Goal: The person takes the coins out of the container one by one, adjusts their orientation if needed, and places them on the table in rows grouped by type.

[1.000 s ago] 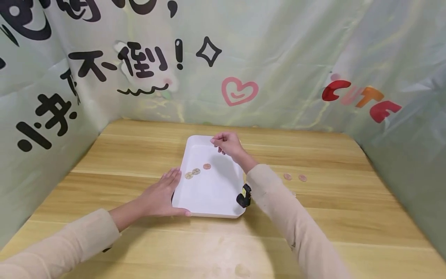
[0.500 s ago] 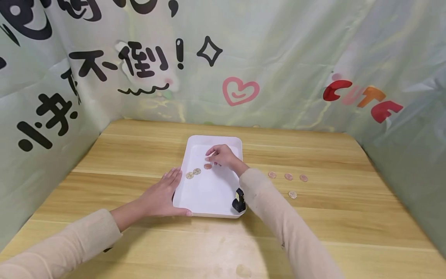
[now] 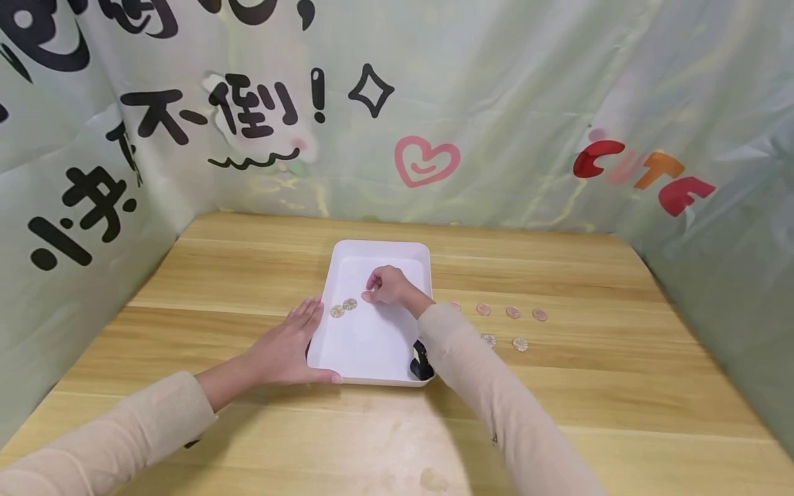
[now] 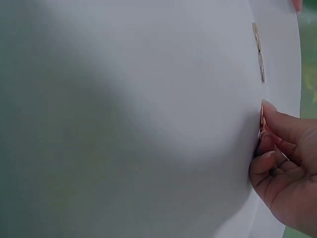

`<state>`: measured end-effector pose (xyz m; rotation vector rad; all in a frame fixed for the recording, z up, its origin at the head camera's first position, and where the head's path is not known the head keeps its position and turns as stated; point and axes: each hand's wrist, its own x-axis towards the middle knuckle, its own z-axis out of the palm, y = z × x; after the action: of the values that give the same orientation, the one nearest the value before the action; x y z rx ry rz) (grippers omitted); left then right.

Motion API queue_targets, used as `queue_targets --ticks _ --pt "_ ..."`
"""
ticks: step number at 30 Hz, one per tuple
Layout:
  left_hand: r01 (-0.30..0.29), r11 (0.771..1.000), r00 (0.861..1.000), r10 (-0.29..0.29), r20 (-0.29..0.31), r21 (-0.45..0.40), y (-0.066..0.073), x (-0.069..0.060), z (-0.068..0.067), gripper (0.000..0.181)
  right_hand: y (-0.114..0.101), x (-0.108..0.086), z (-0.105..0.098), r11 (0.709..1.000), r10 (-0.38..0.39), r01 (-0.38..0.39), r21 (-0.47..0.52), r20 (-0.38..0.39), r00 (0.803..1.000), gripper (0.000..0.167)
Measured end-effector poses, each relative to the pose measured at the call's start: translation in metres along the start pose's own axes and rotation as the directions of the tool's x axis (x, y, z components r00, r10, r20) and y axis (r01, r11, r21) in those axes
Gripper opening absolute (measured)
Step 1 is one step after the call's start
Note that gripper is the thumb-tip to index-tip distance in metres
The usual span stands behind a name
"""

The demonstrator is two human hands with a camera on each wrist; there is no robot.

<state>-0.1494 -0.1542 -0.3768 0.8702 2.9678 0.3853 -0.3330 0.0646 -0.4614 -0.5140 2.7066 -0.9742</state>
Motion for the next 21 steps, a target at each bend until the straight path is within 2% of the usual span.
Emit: queue_targets --ticks 2,4,5,8,9,10,12,14,16,17,19,21 --pt "-0.002 1.0 1.0 0.002 -0.001 0.002 0.0 0.0 0.0 0.119 0.023 0.02 0.014 0.998 -0.038 0.038 -0.047 -0.011 0.999 0.028" --pt "-0.003 1.0 1.0 0.003 -0.002 0.002 0.0 0.0 0.0 0.119 0.029 0.027 0.02 0.995 -0.029 0.027 -0.098 -0.017 0.999 0.026" --pt "-0.002 1.0 1.0 0.002 -0.002 0.003 0.0 0.0 0.0 0.119 0.027 0.025 0.018 0.994 -0.013 0.014 -0.105 0.005 1.0 0.026" --pt "0.003 1.0 1.0 -0.003 0.0 0.001 0.0 0.0 0.0 0.119 0.028 0.027 0.019 0.987 -0.053 0.052 -0.15 -0.004 0.999 0.026" --pt "0.005 1.0 1.0 -0.005 0.001 -0.001 0.001 0.0 0.0 0.119 0.027 0.029 0.019 0.987 -0.027 0.03 -0.157 0.02 0.999 0.025" --pt "0.007 1.0 1.0 -0.007 0.001 -0.002 0.0 0.0 0.0 0.119 0.028 0.03 0.019 0.986 -0.033 0.037 -0.163 0.028 0.999 0.025" --pt "0.009 1.0 1.0 -0.009 0.002 -0.004 0.001 0.0 0.0 0.119 0.032 0.033 0.02 0.979 -0.077 0.079 -0.185 0.019 0.997 0.024" --pt "0.011 1.0 1.0 -0.011 0.002 -0.004 0.001 -0.001 0.0 0.119 0.031 0.032 0.018 0.974 -0.091 0.098 -0.203 0.043 0.995 0.023" --pt "0.011 1.0 1.0 -0.011 0.002 -0.001 0.0 -0.001 0.0 0.119 0.02 0.023 0.011 0.966 -0.126 0.137 -0.219 0.061 0.99 0.024" --pt "0.011 1.0 1.0 -0.011 0.002 -0.001 0.0 -0.001 0.0 0.119 0.008 0.014 0.004 0.965 -0.114 0.131 -0.229 0.084 0.99 0.023" --pt "0.009 1.0 1.0 -0.009 -0.001 0.0 0.0 0.0 0.0 0.119 -0.021 -0.006 -0.01 0.966 -0.043 0.076 -0.247 0.137 0.99 0.021" --pt "0.006 1.0 1.0 -0.006 -0.005 0.001 0.0 0.0 0.0 0.119 -0.039 -0.017 -0.018 0.962 0.014 0.032 -0.272 0.166 0.986 0.021"
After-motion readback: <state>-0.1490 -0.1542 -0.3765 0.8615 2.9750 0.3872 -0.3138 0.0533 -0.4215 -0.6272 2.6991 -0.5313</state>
